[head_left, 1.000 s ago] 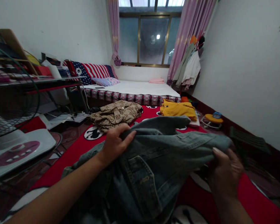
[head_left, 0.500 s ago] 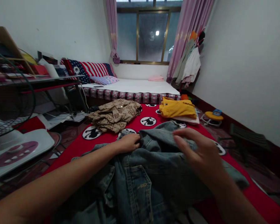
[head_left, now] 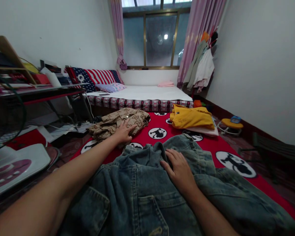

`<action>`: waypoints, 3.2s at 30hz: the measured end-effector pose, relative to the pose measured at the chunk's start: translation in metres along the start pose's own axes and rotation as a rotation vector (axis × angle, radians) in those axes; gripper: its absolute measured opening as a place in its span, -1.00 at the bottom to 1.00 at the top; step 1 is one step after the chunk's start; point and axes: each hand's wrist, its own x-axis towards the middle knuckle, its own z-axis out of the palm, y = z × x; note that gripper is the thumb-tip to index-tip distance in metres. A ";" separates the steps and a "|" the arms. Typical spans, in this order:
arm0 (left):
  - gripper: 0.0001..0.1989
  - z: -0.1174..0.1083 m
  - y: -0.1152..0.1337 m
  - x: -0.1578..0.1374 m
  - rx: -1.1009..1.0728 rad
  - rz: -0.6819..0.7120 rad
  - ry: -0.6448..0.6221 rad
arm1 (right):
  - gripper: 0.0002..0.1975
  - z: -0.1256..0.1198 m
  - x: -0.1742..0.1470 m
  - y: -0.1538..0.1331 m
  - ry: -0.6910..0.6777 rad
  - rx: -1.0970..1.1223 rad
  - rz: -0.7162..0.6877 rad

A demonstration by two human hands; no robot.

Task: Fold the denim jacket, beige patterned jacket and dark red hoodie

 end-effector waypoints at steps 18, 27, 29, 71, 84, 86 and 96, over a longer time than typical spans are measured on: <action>-0.45 0.026 -0.006 0.068 0.140 0.014 0.129 | -0.59 0.000 -0.004 -0.001 -0.030 0.018 0.020; -0.48 0.043 -0.012 0.102 0.113 -0.100 0.227 | -0.60 -0.003 -0.005 -0.005 -0.038 0.040 0.048; -0.48 0.045 -0.011 0.100 0.094 -0.127 0.251 | -0.60 -0.004 -0.004 -0.005 -0.038 0.049 0.054; -0.13 -0.013 0.023 -0.106 -0.662 0.132 -0.129 | -0.90 -0.148 -0.116 -0.049 -0.321 0.190 -0.396; -0.50 -0.041 0.069 -0.163 -0.296 0.208 -0.229 | -0.27 -0.120 -0.077 -0.023 -0.516 -0.030 -0.231; -0.61 -0.046 0.073 -0.162 -0.246 0.253 -0.209 | -0.37 -0.107 -0.081 -0.016 -0.501 -0.011 -0.179; -0.62 -0.145 0.039 -0.090 -0.046 0.152 0.529 | -0.80 -0.106 -0.068 -0.027 0.357 -0.074 -0.298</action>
